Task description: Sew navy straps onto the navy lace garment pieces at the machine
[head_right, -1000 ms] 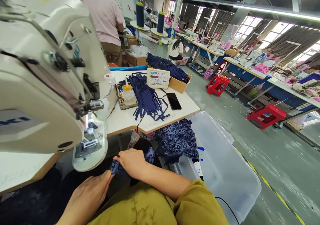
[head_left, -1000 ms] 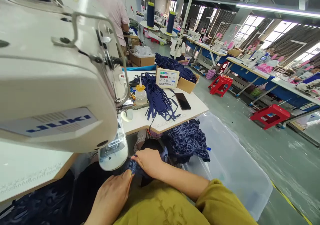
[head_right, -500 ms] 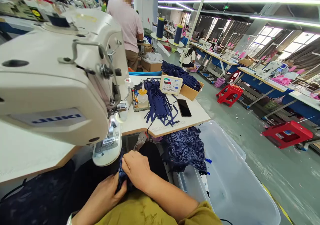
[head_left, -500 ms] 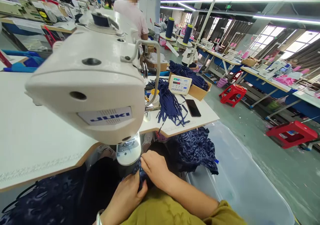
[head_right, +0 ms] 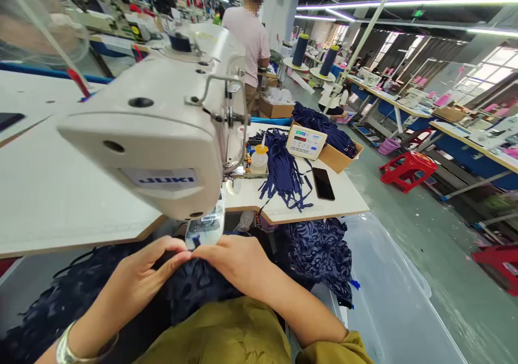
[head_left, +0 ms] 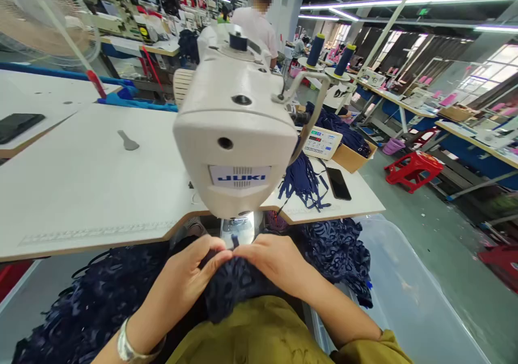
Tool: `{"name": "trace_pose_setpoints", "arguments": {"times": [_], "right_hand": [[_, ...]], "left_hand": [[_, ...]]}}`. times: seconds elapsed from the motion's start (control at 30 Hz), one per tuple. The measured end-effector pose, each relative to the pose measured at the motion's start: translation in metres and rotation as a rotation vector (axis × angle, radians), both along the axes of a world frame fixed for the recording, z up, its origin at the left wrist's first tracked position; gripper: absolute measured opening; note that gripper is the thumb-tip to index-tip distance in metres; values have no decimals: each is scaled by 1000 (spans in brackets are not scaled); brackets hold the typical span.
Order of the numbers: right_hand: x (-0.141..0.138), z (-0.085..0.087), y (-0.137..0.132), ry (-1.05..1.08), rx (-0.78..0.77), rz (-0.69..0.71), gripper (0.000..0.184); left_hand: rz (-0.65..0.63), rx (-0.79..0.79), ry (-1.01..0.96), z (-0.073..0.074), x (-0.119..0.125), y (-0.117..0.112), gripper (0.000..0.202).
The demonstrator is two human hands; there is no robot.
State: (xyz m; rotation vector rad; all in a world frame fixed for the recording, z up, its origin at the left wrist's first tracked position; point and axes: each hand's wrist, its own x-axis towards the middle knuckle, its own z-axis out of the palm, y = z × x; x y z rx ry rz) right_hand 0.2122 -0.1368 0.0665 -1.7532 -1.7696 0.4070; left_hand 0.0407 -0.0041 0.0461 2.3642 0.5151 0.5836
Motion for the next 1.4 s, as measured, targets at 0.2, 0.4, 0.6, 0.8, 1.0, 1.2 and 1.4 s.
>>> {"name": "trace_pose_setpoints", "arguments": {"times": [0.2,0.4,0.6,0.8,1.0,1.2,1.4], "right_hand": [[1,-26,14,229,142,-204,30],[3,-37,15,527,86,-380,28],[15,-29,34,531,69,-408,13],[21,-21,46,413,19,-404,4],[21,-20,47,349,-19,-420,7],[20,-20,48,350,-14,-406,8],[21,-21,48,328,-29,-410,6]], "left_hand": [[-97,545,-129,2,10,-4,36],[-65,544,-54,0,16,-16,35],[62,643,-2,5,23,-20,31],[154,729,62,6,26,-24,32],[198,752,107,5,26,-30,34],[198,781,105,8,28,-31,32],[215,782,106,8,29,-32,32]]}}
